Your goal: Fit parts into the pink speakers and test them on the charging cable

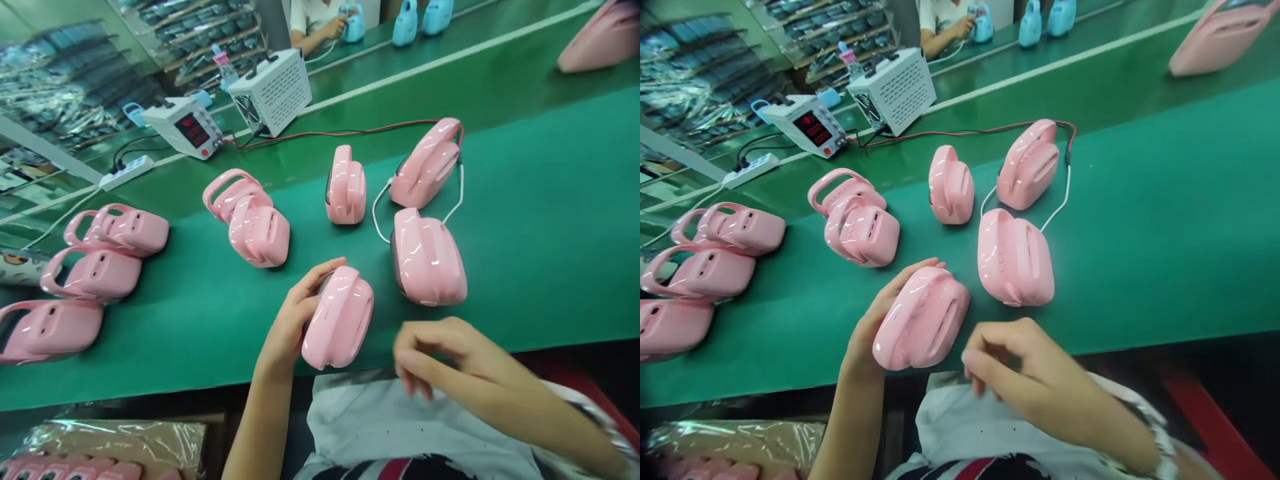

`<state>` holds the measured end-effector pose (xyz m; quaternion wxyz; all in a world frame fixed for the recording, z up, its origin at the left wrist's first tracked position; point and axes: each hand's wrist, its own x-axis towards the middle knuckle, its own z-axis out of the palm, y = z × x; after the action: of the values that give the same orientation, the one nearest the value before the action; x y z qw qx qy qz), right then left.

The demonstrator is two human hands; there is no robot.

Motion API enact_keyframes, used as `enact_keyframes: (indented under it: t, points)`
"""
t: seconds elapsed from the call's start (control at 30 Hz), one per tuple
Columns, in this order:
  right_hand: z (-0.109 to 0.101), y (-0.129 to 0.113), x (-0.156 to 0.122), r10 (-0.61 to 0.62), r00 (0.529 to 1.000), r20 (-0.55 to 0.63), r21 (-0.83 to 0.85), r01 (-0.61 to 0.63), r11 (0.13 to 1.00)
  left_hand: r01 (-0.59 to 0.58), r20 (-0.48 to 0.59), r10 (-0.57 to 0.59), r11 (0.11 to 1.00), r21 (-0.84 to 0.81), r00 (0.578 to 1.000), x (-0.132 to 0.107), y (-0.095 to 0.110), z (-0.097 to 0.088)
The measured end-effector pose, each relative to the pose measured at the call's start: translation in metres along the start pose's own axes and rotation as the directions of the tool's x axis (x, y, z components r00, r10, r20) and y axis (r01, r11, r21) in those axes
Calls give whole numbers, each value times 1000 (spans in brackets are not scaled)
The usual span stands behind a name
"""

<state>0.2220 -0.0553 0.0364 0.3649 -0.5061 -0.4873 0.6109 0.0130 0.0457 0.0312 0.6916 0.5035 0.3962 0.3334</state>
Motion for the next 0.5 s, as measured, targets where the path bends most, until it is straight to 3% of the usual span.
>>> enact_keyframes:
  t: [0.17,0.5]
  points:
    - [35,12,31,46,998,-33,277,-35,960,3,-35,1,992,128,999,-2,3,3]
    - [33,10,37,50,999,8,357,-49,933,-8,-16,10,993,121,1000,-3,8,5]
